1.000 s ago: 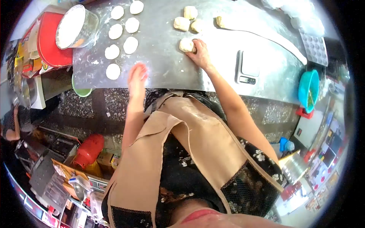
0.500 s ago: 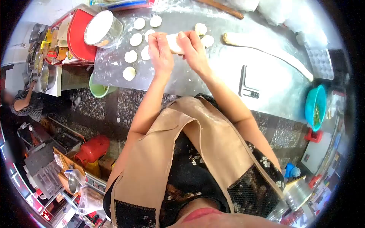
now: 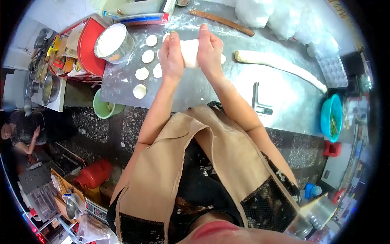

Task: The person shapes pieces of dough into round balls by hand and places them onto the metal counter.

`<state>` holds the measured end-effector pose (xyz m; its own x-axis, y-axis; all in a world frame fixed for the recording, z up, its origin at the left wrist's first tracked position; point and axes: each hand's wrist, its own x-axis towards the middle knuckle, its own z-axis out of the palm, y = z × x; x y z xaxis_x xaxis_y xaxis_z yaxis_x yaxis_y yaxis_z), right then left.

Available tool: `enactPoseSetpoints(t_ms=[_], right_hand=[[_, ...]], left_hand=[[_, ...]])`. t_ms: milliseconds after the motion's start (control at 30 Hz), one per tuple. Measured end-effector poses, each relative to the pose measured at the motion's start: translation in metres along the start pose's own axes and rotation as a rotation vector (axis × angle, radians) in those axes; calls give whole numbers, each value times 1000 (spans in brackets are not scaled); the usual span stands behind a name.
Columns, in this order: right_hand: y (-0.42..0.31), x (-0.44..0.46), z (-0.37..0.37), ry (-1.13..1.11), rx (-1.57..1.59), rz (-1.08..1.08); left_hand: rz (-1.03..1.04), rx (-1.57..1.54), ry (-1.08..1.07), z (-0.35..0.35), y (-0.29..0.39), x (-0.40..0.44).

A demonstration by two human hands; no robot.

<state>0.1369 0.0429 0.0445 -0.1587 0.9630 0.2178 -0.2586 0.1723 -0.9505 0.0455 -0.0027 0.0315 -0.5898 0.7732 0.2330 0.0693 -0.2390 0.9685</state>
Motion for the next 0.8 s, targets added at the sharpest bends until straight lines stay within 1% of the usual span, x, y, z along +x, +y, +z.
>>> enactPoseSetpoints(t_ms=[33, 67, 100, 133, 167, 200, 267, 333, 400, 433, 467, 533, 567, 600, 667, 700, 733, 767, 800], right_hand=[[-2, 3, 1, 2, 1, -8], [-5, 6, 3, -11, 69, 94], [-8, 9, 5, -25, 137, 195], [-7, 13, 6, -24, 141, 186], [-4, 16, 8, -5, 129, 250], [-3, 20, 9, 15, 118, 314], [-4, 25, 10, 23, 104, 324], [-4, 26, 7, 38, 82, 359], [-7, 32, -1, -153, -89, 290], [0, 39, -7, -155, -306, 110], [3, 34, -11, -157, -306, 112], [-14, 14, -12, 24, -281, -223], [2, 4, -14, -178, -302, -353], [2, 2, -9, -182, -303, -353], [1, 0, 0, -116, -60, -234], [-7, 8, -6, -100, 291, 46], [-15, 14, -10, -103, 289, 37], [-21, 16, -13, -152, 508, 178], [-26, 16, -16, -200, 727, 320]], left_hand=[[-41, -55, -48, 0, 0, 3], [-33, -57, -51, 0, 1, 7], [-200, -239, -82, 1, 3, 10], [-367, -419, -116, 2, 6, 14], [-442, -573, -154, 2, 2, 17], [-433, -570, -162, 4, 4, 19], [-576, -712, -115, 9, 8, 22], [-613, -736, -132, 7, 6, 26], [-472, -687, -105, 7, 8, 28], [-479, -639, -39, 8, 14, 30], [-481, -639, -37, 7, 22, 28], [-222, -323, 151, 5, 33, 28], [-157, -121, 118, 3, 21, 29], [-15, 45, 35, 9, 16, 23], [116, 44, -103, 16, 34, 7], [120, 40, -104, 15, 48, -3], [190, 53, -108, 14, 64, -12], [254, 70, -113, 13, 71, -17], [256, 68, -115, 10, 68, -15]])
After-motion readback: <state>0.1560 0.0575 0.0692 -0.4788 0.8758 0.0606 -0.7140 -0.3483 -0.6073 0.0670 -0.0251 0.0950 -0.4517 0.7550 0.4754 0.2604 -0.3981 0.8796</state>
